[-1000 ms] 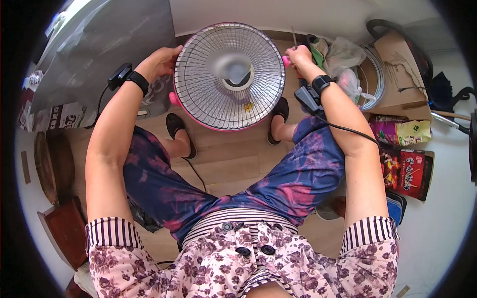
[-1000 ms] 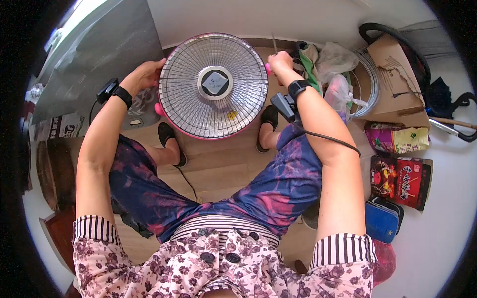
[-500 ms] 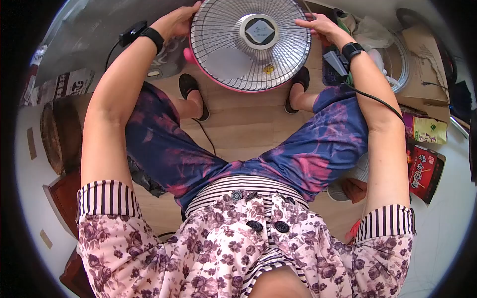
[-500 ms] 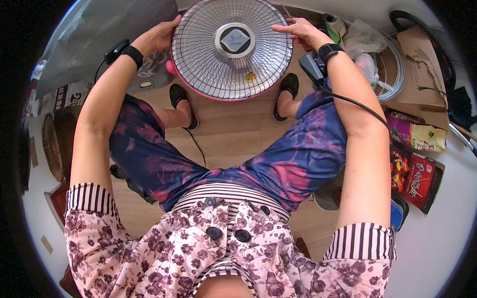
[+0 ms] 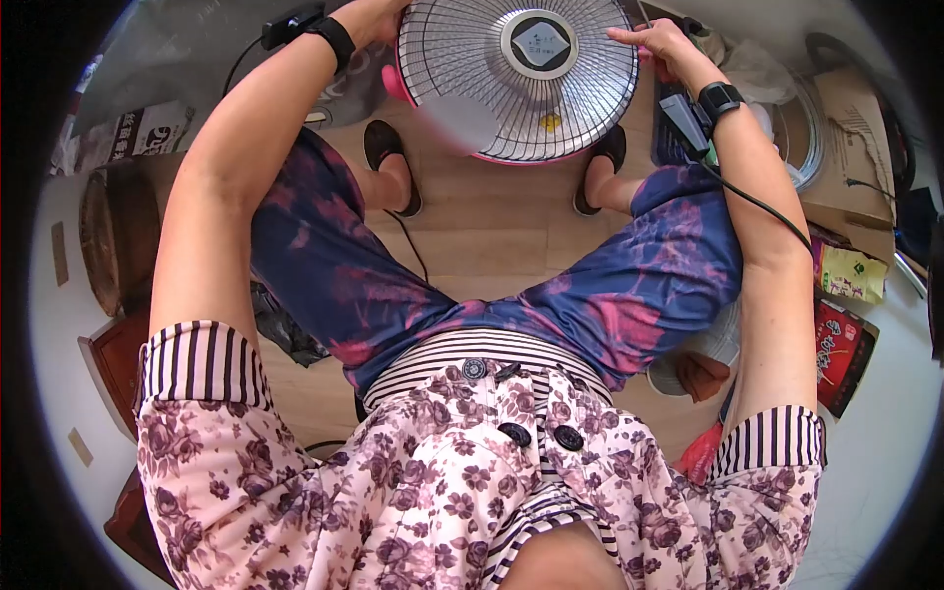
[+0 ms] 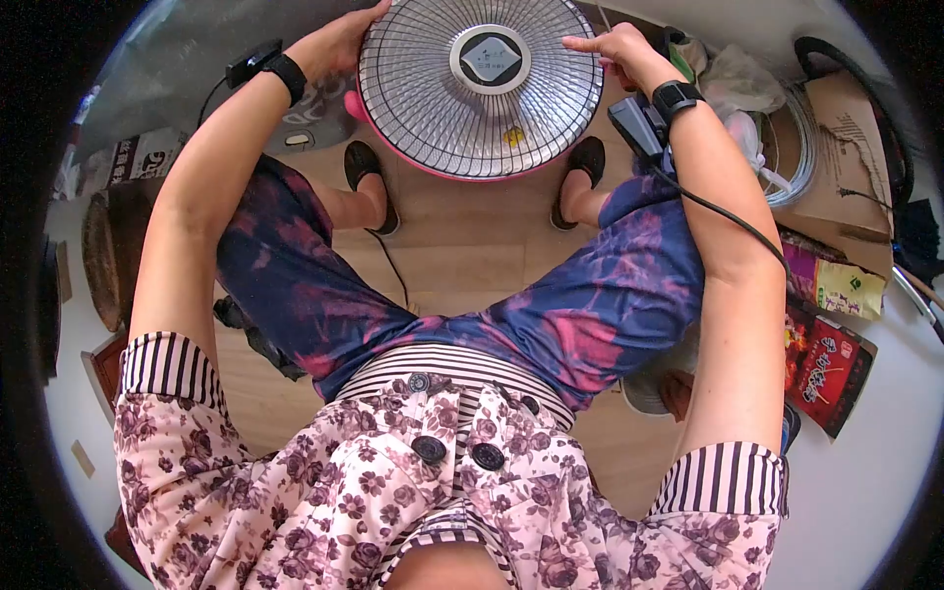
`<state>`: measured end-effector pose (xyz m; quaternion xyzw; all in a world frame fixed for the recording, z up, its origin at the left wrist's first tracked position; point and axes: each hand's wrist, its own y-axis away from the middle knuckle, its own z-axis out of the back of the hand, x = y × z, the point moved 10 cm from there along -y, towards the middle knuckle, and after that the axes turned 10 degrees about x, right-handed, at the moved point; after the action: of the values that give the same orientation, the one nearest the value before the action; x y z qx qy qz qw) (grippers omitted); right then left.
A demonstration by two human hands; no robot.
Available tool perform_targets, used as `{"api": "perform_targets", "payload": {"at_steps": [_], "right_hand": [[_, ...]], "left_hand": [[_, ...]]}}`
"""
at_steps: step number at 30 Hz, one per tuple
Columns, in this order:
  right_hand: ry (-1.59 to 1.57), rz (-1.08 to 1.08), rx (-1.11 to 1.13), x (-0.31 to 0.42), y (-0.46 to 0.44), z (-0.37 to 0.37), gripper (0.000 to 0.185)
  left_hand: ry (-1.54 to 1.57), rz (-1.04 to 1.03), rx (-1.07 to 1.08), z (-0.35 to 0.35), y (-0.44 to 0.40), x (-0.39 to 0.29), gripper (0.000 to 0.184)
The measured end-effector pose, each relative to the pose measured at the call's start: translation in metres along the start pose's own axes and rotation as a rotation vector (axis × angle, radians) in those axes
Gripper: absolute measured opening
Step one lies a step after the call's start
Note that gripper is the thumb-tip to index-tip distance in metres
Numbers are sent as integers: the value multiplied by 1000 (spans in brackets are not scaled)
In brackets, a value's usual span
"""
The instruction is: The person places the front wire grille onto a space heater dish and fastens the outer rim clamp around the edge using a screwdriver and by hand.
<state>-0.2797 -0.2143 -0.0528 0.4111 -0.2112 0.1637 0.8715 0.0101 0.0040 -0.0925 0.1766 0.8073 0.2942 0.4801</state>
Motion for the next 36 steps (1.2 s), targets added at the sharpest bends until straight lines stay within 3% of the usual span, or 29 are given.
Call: {"api": "perform_targets", "payload": {"at_steps": [4,5,11,14,17,20,23,26,32,36], "right_hand": [[63,12,-26,15,20,0,58],[101,12,-46,14,18,1,58],[109,48,-92,14,20,1,60],[133,39,-55,23,35,-5,60],[165,6,-20,29,43,-8,62],[201,-38,-45,19,25,-8,64],[81,-19,-24,7,16,-14,65],[-56,27,20,2,15,-21,63],[-97,74,63,-3,8,-25,64],[-14,21,59,-8,8,-24,56]], "left_hand": [[-292,294,-295,-48,82,-14,57],[-242,198,-177,-37,58,-11,57],[-107,6,29,3,-5,-5,57],[-49,63,-59,13,-12,-2,56],[-194,200,-386,-10,41,-10,55],[-183,131,-362,-1,27,-11,53],[42,-10,-74,29,-29,-2,51],[82,-35,3,32,-42,0,50],[-263,240,-408,-8,44,-8,50],[-78,120,-134,4,3,1,51]]}}
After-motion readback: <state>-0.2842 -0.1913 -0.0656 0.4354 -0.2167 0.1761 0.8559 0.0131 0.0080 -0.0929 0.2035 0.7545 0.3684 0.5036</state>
